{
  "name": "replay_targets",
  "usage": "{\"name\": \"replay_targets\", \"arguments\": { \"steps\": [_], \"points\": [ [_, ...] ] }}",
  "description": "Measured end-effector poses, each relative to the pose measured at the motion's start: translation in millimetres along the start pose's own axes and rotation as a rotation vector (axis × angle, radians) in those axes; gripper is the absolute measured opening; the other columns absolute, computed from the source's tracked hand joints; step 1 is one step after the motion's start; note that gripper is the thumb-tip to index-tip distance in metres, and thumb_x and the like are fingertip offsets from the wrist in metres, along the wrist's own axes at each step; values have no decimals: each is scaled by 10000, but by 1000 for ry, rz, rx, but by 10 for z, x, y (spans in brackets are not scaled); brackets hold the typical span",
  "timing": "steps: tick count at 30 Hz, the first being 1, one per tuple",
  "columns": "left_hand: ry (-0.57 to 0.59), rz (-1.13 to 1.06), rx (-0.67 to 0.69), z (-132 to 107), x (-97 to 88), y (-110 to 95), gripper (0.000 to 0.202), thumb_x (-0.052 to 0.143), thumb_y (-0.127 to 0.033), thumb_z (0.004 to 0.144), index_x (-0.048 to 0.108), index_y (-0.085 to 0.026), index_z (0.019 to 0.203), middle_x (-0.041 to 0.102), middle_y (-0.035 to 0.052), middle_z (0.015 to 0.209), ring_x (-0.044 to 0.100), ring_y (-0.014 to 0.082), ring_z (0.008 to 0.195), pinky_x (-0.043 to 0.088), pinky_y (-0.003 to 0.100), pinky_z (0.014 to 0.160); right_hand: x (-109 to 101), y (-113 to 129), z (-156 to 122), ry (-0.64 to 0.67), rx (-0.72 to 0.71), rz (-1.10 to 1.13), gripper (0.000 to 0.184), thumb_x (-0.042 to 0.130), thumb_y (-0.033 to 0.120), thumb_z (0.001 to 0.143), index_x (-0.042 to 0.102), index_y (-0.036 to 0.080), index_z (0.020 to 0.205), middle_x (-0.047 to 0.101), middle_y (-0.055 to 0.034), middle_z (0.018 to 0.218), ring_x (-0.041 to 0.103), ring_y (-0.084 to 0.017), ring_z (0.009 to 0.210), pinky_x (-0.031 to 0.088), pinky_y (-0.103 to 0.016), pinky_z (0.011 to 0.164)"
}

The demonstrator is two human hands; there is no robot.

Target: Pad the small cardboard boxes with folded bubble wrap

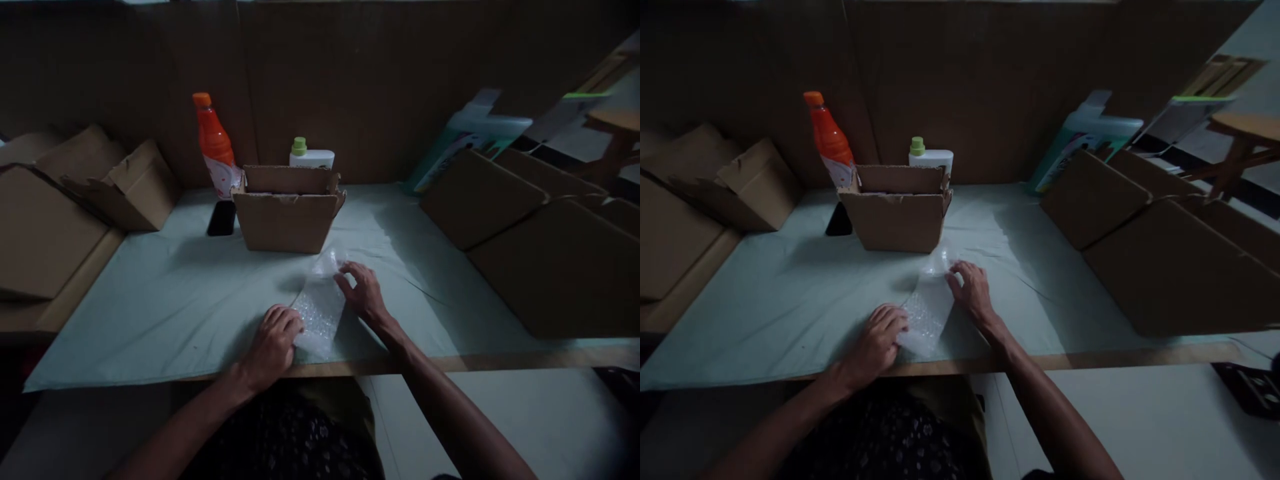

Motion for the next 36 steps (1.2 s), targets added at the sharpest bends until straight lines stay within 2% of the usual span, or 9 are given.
{"name": "replay_targets", "arguments": {
  "steps": [4,7,12,15,19,22,27,31,36],
  "points": [
    [-66,108,-2,-370,-344,-72,588,446,85,691,543,-180,1206,626,88,1090,555,255,1074,463,483,1048,186,418,16,27,-142,86,118,569,268,941,651,226,1015,740,-74,1089,653,-233,1069,460,-373,929],
    [116,150,-50,-558,-434,-115,692,515,41,730,444,-198,1375,622,80,1117,555,271,1077,456,511,1051,363,627,188,64,-193,97,100,612,257,909,663,223,989,746,-73,1076,652,-248,1054,459,-385,916],
    [351,58,-98,-658,-394,-144,626,660,-136,834,402,-221,1398,628,61,1132,563,258,1065,409,534,1090,364,580,251,71,-109,35,335,617,231,865,638,141,1187,676,-189,1253,582,-366,1163,427,-512,932],
    [380,-11,-90,-648,-370,-151,571,670,-164,849,443,-213,1370,631,62,1134,550,253,1083,391,521,1093,215,566,53,109,-144,6,395,578,243,893,604,166,1279,634,-158,1343,566,-333,1209,431,-492,957],
    [353,-84,-79,-618,-400,-200,452,566,-13,795,596,-197,1207,653,50,999,563,228,993,443,447,987,166,790,-224,343,-363,2,372,570,260,923,626,185,1283,613,-121,1392,540,-305,1278,425,-471,1003],
    [307,-223,-27,-583,-470,-265,400,525,30,731,675,-181,1035,671,47,922,586,211,937,461,393,921,238,907,-277,398,-365,-40,358,551,257,952,634,192,1294,561,-113,1460,492,-316,1344,405,-500,1038],
    [226,-375,-227,-519,-490,-180,347,510,-31,767,707,-192,1003,720,47,941,650,191,906,508,316,855,204,849,-255,368,-334,44,341,586,278,941,658,200,1265,589,-126,1428,519,-328,1331,425,-534,1040],
    [123,-459,-514,-479,-400,17,239,529,-124,844,712,-189,982,750,22,940,677,163,847,524,260,798,-99,741,-426,300,-245,303,294,542,310,964,662,252,1226,667,-89,1322,618,-275,1221,501,-480,989],
    [63,-311,-632,-364,-322,172,354,560,-129,830,677,-175,1160,739,-5,835,662,146,721,529,250,747,-441,804,-832,87,-189,381,223,543,227,970,641,263,1167,733,-64,1144,677,-237,1087,535,-413,907]
  ]
}}
Point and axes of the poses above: each hand's wrist, its own z-axis towards the middle knuckle, its own x-axis out of the palm, y = z × x, the point moved 2 cm from there along z, towards the middle knuckle
